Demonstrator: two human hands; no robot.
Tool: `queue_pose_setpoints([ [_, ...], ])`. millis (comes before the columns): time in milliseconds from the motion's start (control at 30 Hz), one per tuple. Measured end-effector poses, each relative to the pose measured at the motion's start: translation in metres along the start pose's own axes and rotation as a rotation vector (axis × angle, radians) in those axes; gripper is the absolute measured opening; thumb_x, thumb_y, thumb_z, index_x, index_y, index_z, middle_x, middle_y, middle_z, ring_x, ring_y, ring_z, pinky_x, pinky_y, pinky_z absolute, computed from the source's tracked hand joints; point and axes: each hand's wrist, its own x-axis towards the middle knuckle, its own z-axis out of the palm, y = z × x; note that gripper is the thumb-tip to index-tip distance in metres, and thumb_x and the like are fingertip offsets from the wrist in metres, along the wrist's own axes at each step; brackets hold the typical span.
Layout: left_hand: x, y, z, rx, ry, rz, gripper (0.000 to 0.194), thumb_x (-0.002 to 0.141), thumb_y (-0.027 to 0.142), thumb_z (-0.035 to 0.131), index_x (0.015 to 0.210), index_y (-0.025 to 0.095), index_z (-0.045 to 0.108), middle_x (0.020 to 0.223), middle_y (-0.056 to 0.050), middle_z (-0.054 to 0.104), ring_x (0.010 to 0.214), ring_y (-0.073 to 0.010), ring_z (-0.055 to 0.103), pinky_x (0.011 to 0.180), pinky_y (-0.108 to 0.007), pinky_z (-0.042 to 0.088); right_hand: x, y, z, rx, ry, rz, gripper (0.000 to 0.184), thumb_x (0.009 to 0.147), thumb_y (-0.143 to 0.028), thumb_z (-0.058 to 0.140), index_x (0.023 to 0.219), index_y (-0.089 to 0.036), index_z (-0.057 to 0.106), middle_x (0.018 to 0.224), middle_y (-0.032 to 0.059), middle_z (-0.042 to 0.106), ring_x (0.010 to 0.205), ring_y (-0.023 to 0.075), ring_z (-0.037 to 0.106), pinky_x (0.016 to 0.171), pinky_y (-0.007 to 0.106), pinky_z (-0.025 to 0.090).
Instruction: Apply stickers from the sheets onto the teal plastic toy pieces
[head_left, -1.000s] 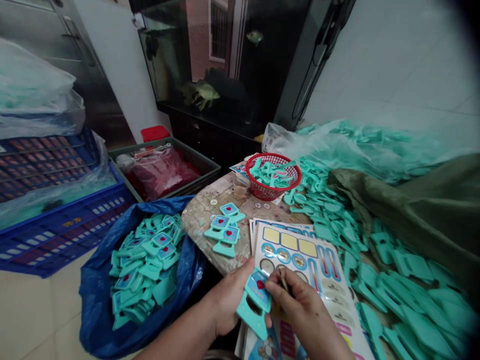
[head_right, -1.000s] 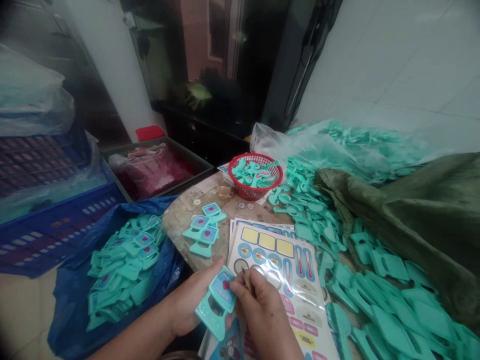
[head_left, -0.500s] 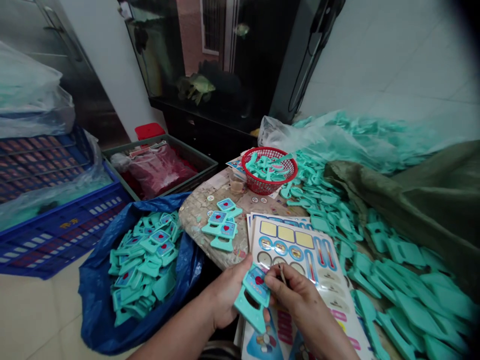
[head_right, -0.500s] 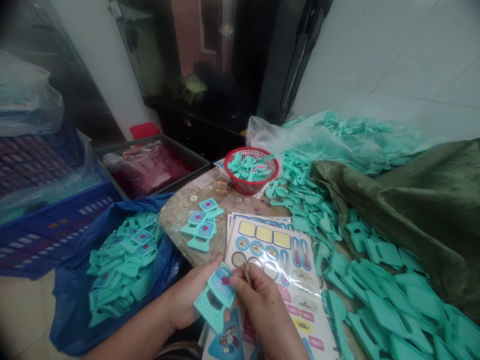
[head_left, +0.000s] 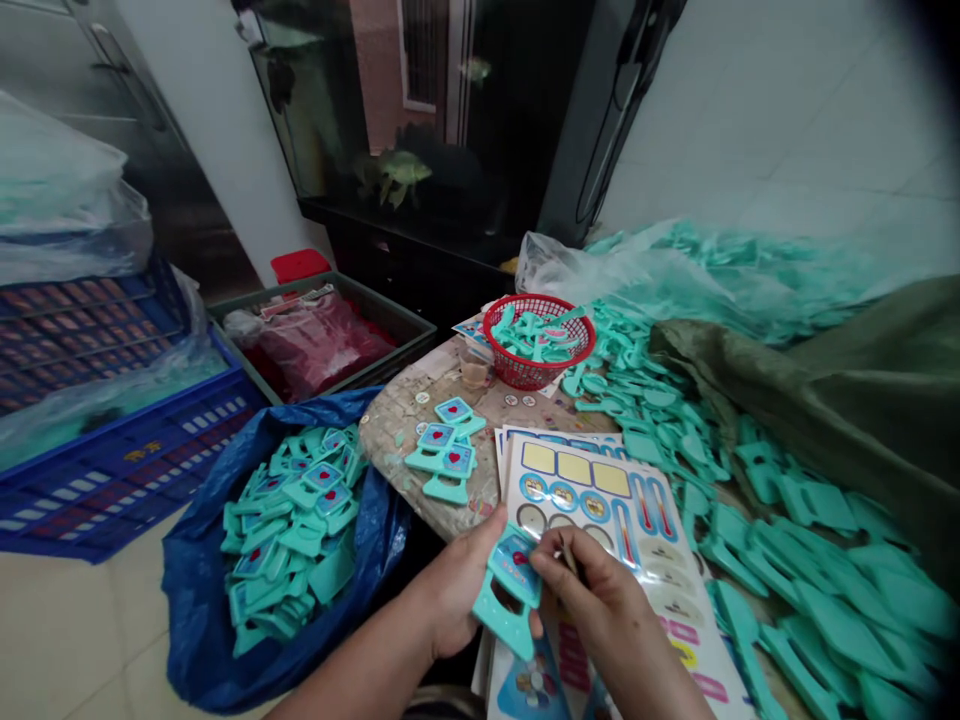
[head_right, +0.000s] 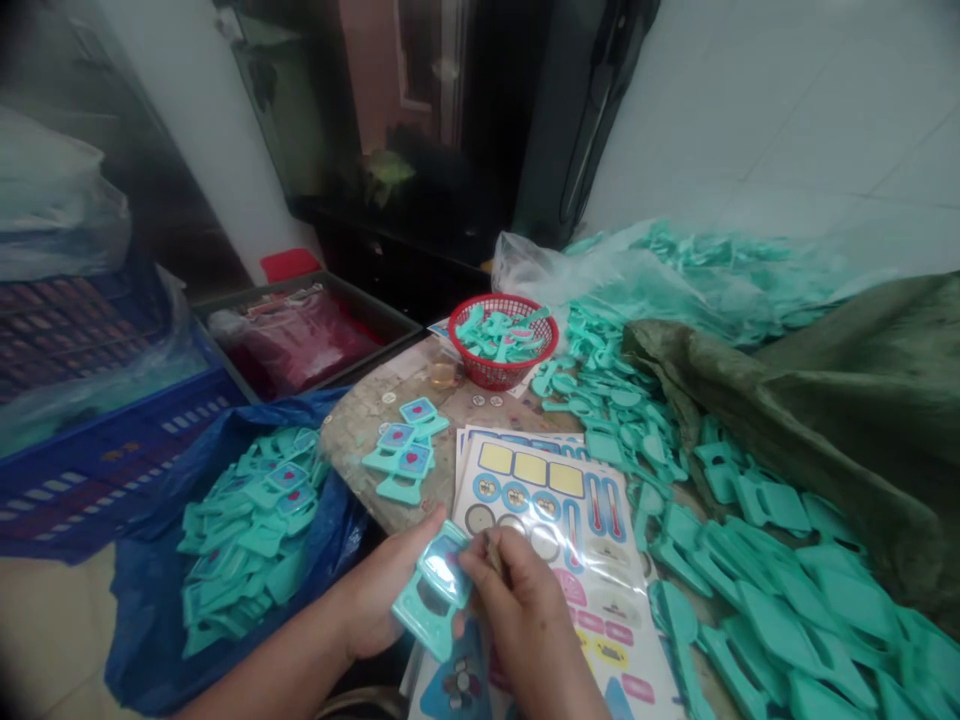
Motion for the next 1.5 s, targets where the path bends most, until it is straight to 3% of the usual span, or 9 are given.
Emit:
queue_pose_setpoints([
  [167,0.000,0.001,0.005,-0.029,0.052,0.062,0.049,0.087,0.052,0.038,0.068,0.013,0.061,0.050,-0.002,0.061,0.038,-0.0140,0.056,0.039,-0.024,0.045,0.003,0.000,0.000,-0.259,0.071,-0.163,0.024,0.088,-0.042,0.046,0.074,-0.022,0.049,0.063,-0.0046,0.049,0.056,0.0124,0.052,0.055,0.024,0.041],
  [333,-0.001,0.001,0.006,-0.061,0.049,0.077,0.047,0.084,0.054,0.044,0.067,0.014,0.061,0.051,-0.002,0.061,0.040,-0.0135,0.055,0.044,-0.024,0.043,0.003,0.000,-0.002,-0.369,0.039,-0.261,0.025,0.089,-0.042,0.042,0.074,-0.023,0.049,0.070,-0.0016,0.054,0.060,0.0136,0.054,0.056,0.023,0.044],
  [500,-0.003,0.002,0.007,-0.091,0.031,0.104,0.043,0.086,0.050,0.043,0.081,0.013,0.063,0.055,-0.002,0.063,0.044,-0.0127,0.057,0.048,-0.023,0.043,0.001,0.000,-0.003,-0.550,0.110,-0.436,0.022,0.089,-0.033,0.044,0.073,-0.023,0.054,0.085,0.0028,0.058,0.078,0.0160,0.057,0.069,0.024,0.046],
  [600,-0.005,0.002,0.007,-0.095,0.011,0.108,0.044,0.086,0.051,0.043,0.090,0.013,0.063,0.057,-0.002,0.064,0.045,-0.0139,0.058,0.047,-0.023,0.043,-0.001,0.000,-0.003,-0.594,0.167,-0.482,0.015,0.086,-0.034,0.049,0.083,-0.023,0.059,0.096,0.0051,0.060,0.091,0.0189,0.057,0.078,0.027,0.045],
  [767,-0.006,0.002,0.005,-0.098,-0.003,0.083,0.046,0.085,0.053,0.043,0.088,0.012,0.064,0.056,-0.004,0.064,0.046,-0.0153,0.059,0.046,-0.025,0.046,-0.005,-0.002,-0.001,-0.607,0.107,-0.309,0.023,0.089,-0.041,0.045,0.080,-0.023,0.057,0.073,0.0006,0.060,0.068,0.0156,0.056,0.061,0.024,0.045],
  [900,-0.003,-0.002,0.000,-0.053,-0.013,0.094,0.045,0.083,0.054,0.046,0.089,0.013,0.064,0.055,-0.002,0.063,0.042,-0.0140,0.058,0.042,-0.023,0.047,-0.005,-0.007,0.001,-0.550,0.149,-0.273,0.026,0.085,-0.045,0.049,0.072,-0.022,0.055,0.065,-0.0007,0.057,0.062,0.0146,0.053,0.056,0.023,0.042],
  [1033,-0.002,-0.006,-0.004,-0.017,-0.040,0.092,0.046,0.083,0.052,0.045,0.088,0.011,0.065,0.054,-0.002,0.063,0.036,-0.0146,0.057,0.035,-0.024,0.046,-0.003,-0.010,0.003,-0.385,0.142,-0.198,0.026,0.082,-0.044,0.053,0.068,-0.022,0.052,0.063,-0.0020,0.054,0.058,0.0132,0.051,0.052,0.022,0.042],
  [1233,-0.004,-0.004,-0.003,0.013,-0.047,0.068,0.047,0.087,0.050,0.039,0.090,0.010,0.064,0.051,-0.003,0.062,0.034,-0.0146,0.057,0.034,-0.022,0.046,-0.004,-0.005,0.007,-0.009,0.035,0.065,0.027,0.080,-0.049,0.056,0.077,-0.023,0.050,0.058,-0.0068,0.050,0.042,0.0109,0.052,0.040,0.022,0.038],
  [1500,-0.002,-0.007,-0.008,0.018,-0.108,0.061,0.050,0.085,0.054,0.042,0.096,0.011,0.064,0.057,-0.005,0.065,0.037,-0.0150,0.059,0.036,-0.023,0.047,-0.006,0.004,0.007,0.224,-0.046,0.114,0.022,0.083,-0.043,0.058,0.081,-0.022,0.050,0.055,-0.0066,0.055,0.038,0.0100,0.053,0.039,0.020,0.039],
])
